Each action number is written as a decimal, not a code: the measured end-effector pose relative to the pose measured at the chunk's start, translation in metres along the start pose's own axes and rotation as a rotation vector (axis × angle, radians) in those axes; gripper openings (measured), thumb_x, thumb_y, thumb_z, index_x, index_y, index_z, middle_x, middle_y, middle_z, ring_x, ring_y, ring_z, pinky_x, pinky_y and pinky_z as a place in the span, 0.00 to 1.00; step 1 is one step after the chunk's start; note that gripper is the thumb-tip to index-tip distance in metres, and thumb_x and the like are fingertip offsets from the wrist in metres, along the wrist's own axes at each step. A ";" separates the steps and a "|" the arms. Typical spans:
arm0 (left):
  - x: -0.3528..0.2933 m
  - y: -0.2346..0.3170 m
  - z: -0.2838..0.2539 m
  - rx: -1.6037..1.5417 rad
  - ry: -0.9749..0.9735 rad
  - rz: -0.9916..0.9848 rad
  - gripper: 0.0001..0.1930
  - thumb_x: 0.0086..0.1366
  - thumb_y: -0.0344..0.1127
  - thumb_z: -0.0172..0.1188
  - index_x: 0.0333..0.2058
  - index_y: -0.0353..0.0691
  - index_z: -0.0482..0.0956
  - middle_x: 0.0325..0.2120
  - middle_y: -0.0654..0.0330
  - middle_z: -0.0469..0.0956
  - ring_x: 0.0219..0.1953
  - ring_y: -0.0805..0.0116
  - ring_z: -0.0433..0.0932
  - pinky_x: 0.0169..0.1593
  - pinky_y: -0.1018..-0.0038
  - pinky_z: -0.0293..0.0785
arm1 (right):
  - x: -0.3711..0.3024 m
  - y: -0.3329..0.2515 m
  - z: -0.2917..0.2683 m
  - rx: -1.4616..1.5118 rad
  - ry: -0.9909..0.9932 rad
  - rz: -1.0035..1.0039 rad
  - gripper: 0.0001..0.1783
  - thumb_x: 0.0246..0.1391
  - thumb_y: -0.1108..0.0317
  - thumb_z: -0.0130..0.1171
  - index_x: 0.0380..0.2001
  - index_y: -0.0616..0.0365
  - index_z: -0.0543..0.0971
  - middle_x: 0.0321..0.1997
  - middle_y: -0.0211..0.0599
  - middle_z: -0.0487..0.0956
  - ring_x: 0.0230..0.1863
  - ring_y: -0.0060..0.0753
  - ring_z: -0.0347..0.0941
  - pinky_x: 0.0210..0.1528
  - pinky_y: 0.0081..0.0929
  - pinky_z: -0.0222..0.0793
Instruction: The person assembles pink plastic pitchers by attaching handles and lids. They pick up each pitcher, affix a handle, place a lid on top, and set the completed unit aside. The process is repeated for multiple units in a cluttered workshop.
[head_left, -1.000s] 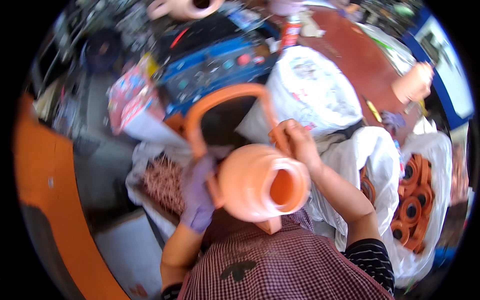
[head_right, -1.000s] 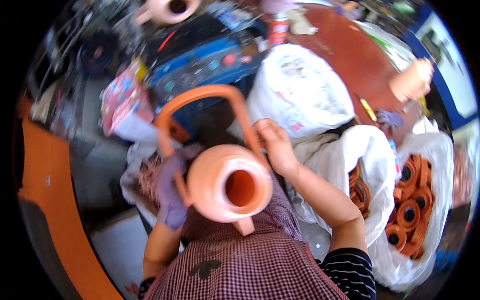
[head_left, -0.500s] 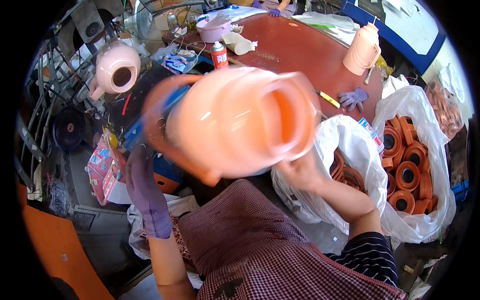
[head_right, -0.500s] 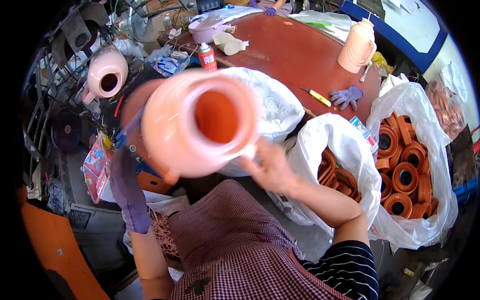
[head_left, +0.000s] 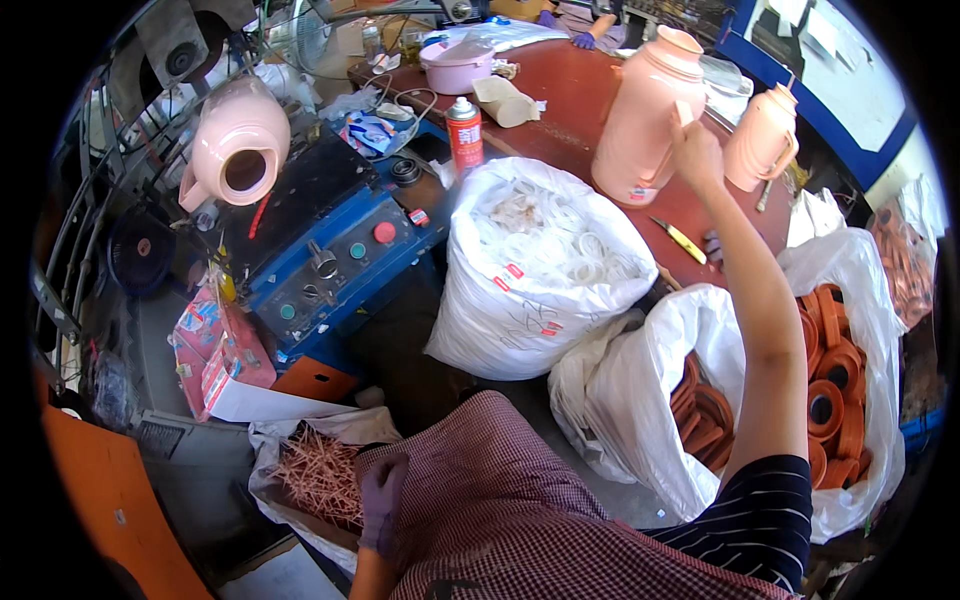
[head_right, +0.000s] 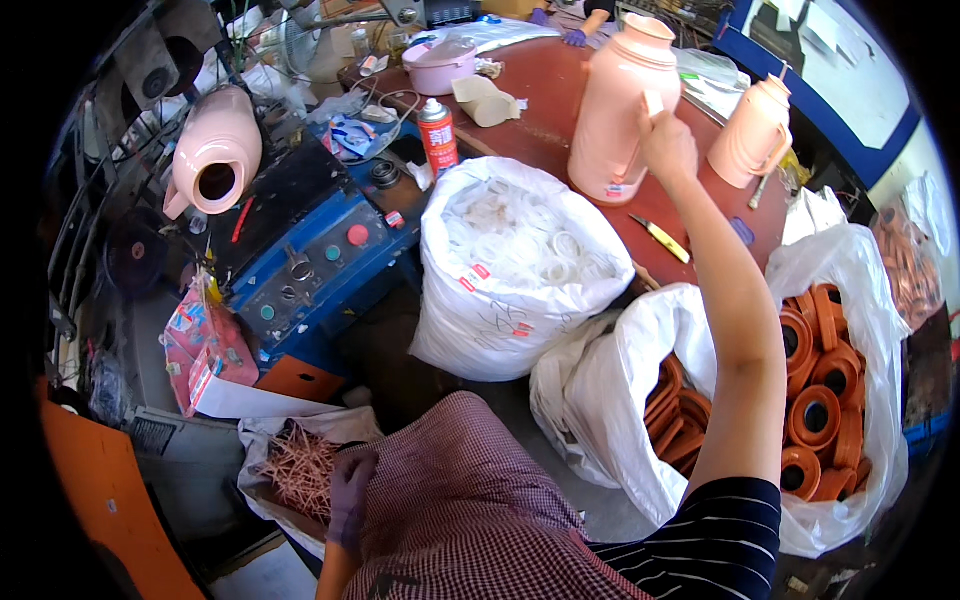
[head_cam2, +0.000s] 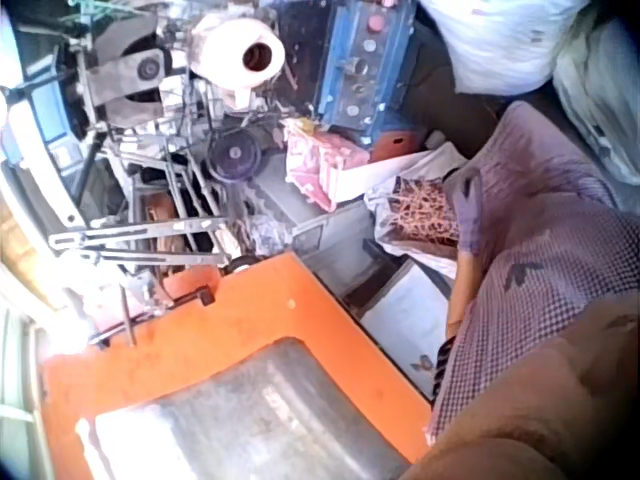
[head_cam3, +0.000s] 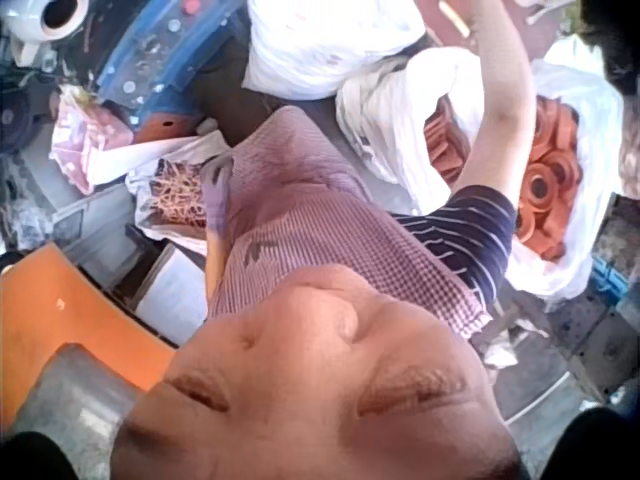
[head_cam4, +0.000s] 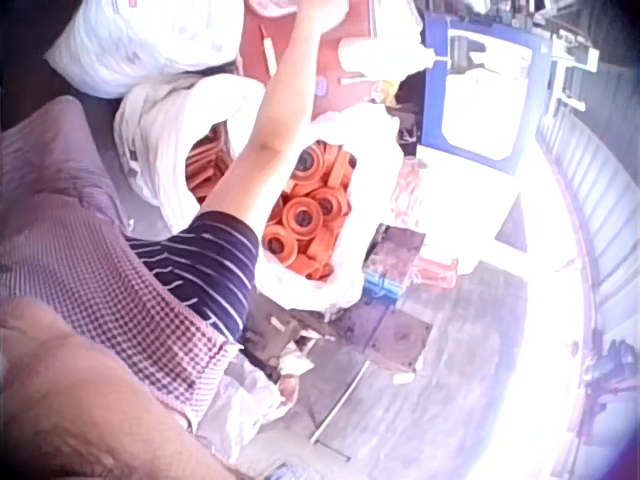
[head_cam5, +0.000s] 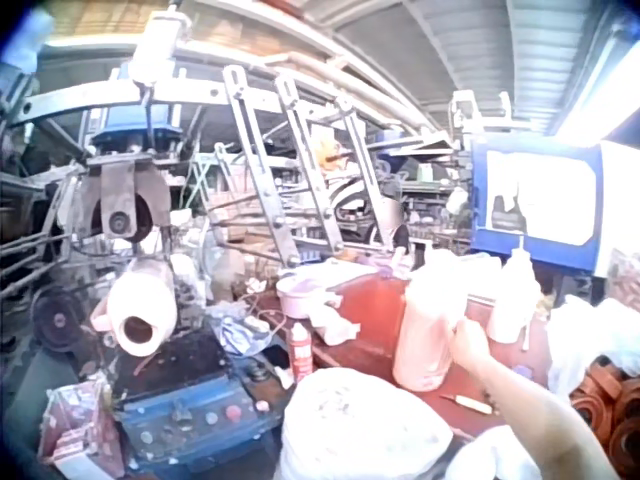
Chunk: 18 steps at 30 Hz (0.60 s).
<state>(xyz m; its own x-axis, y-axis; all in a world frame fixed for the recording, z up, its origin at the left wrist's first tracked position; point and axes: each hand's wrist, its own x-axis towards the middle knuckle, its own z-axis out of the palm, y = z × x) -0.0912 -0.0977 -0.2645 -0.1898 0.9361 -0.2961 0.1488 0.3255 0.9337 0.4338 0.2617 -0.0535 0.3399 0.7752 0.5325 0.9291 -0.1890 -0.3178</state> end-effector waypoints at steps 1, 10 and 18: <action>-0.005 -0.008 -0.003 -0.018 0.019 -0.050 0.10 0.65 0.31 0.57 0.42 0.32 0.79 0.39 0.59 0.80 0.43 0.71 0.76 0.51 0.73 0.71 | 0.017 0.004 0.013 0.002 -0.006 -0.004 0.30 0.61 0.44 0.45 0.34 0.65 0.81 0.37 0.63 0.80 0.44 0.64 0.76 0.49 0.52 0.70; -0.037 0.023 0.009 0.003 0.069 -0.151 0.14 0.66 0.35 0.55 0.46 0.34 0.78 0.42 0.55 0.79 0.47 0.69 0.76 0.53 0.73 0.71 | 0.126 0.021 0.210 0.435 -0.215 -0.340 0.28 0.57 0.64 0.52 0.59 0.66 0.68 0.58 0.53 0.73 0.61 0.46 0.67 0.63 0.39 0.61; -0.010 0.010 -0.025 0.173 0.175 -0.005 0.20 0.65 0.42 0.58 0.52 0.36 0.75 0.49 0.50 0.76 0.53 0.59 0.74 0.59 0.68 0.68 | 0.088 0.083 0.295 0.143 -0.192 -0.523 0.27 0.60 0.60 0.55 0.57 0.65 0.67 0.60 0.54 0.67 0.60 0.51 0.65 0.62 0.41 0.59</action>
<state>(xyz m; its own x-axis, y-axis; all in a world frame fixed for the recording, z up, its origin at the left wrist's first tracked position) -0.1124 -0.1071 -0.2471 -0.3542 0.9019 -0.2472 0.3082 0.3621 0.8797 0.4974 0.4920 -0.2649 -0.2044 0.8416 0.4999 0.9330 0.3221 -0.1608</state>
